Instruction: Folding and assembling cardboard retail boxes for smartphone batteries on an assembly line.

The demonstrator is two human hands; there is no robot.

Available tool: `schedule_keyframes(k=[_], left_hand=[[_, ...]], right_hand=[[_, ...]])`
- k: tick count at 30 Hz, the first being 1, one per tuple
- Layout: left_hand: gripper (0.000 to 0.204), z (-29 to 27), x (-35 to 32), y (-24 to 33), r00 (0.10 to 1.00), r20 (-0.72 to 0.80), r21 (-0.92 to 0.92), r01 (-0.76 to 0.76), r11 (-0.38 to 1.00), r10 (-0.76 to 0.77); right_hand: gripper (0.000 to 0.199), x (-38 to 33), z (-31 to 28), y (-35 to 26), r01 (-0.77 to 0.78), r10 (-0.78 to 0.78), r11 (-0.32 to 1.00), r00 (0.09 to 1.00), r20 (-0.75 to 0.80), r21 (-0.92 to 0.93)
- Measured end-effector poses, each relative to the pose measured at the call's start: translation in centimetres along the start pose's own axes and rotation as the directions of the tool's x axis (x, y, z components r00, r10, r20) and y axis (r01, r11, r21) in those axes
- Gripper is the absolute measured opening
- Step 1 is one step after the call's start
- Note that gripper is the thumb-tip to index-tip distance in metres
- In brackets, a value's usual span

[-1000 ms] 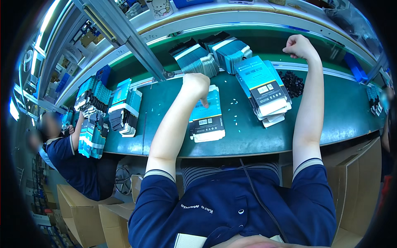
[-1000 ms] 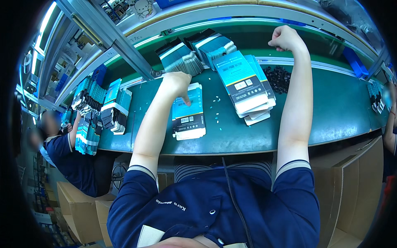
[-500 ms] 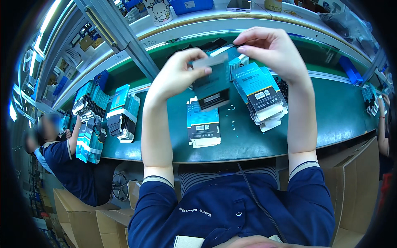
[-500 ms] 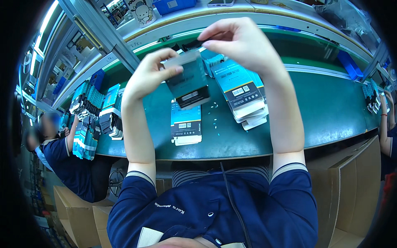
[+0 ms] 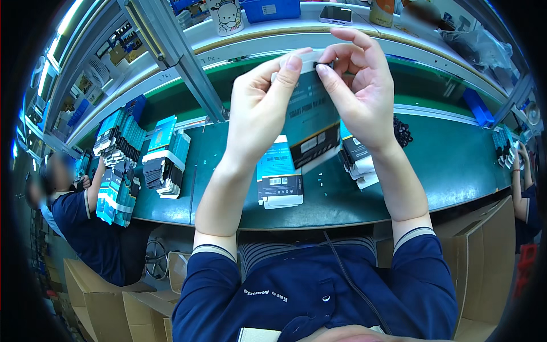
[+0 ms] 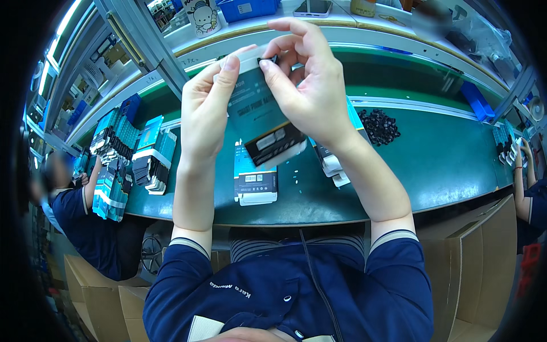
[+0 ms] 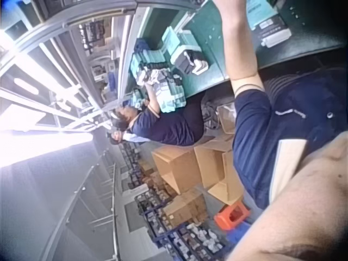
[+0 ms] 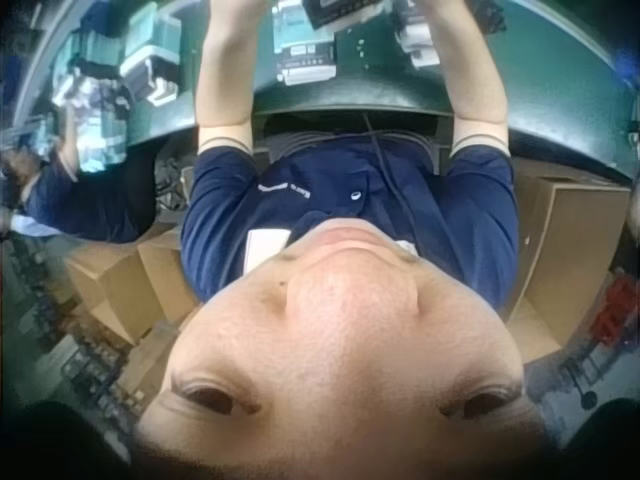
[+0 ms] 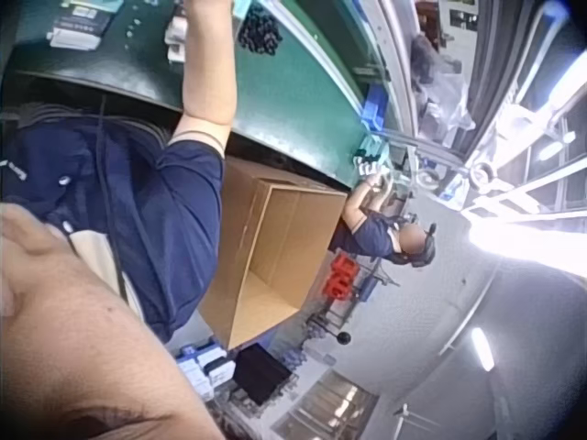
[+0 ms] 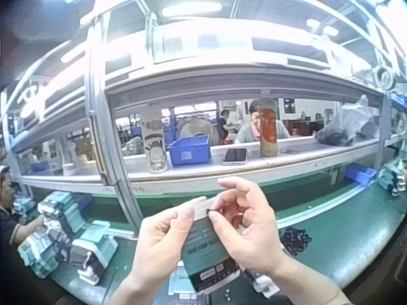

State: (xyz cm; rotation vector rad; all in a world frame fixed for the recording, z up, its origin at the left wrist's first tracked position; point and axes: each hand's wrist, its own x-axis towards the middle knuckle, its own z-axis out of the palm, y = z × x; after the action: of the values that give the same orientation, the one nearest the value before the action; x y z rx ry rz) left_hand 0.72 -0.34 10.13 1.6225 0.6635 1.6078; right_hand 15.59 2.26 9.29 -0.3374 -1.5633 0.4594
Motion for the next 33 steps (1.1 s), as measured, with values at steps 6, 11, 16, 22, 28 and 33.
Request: schedule_keyframes(k=[6,11,16,22,28,33], left_hand=[[0.033,-0.3,-0.6,0.4,1.0,0.025,0.169,0.013,0.985,-0.017],[0.027,0.8,-0.7,-0.1,0.975,-0.019,0.344,-0.2,0.918,0.219],[0.023,1.2,-0.2,-1.9,0.871,-0.004,0.442,-0.44,0.782,0.492],[0.021,1.8,-0.4,-1.8,0.805,0.115,0.616,-0.517,0.594,0.582],[0.022,1.4,-0.9,-0.4,0.75,0.113,0.574,-0.585,0.573,0.652],[0.03,0.9,-1.8,1.0,0.73,0.202,0.667,-0.591,0.454,0.653]], right_hand=[[0.037,-0.4,0.8,-0.4,0.113,-0.127,0.953,0.991,-0.034,-0.283],[0.029,-0.4,0.8,-0.2,0.078,-0.095,0.981,0.992,-0.089,-0.179],[0.022,-0.2,0.8,-0.4,0.12,-0.138,0.957,0.989,-0.05,-0.263],[0.016,-0.3,-0.2,-0.1,-0.07,0.067,0.997,0.995,-0.07,-0.044],[0.021,0.0,-1.3,-1.6,-0.328,0.329,0.919,0.944,0.033,0.221],[0.018,-0.4,-0.3,-1.9,-0.282,0.288,0.912,0.957,0.026,0.297]])
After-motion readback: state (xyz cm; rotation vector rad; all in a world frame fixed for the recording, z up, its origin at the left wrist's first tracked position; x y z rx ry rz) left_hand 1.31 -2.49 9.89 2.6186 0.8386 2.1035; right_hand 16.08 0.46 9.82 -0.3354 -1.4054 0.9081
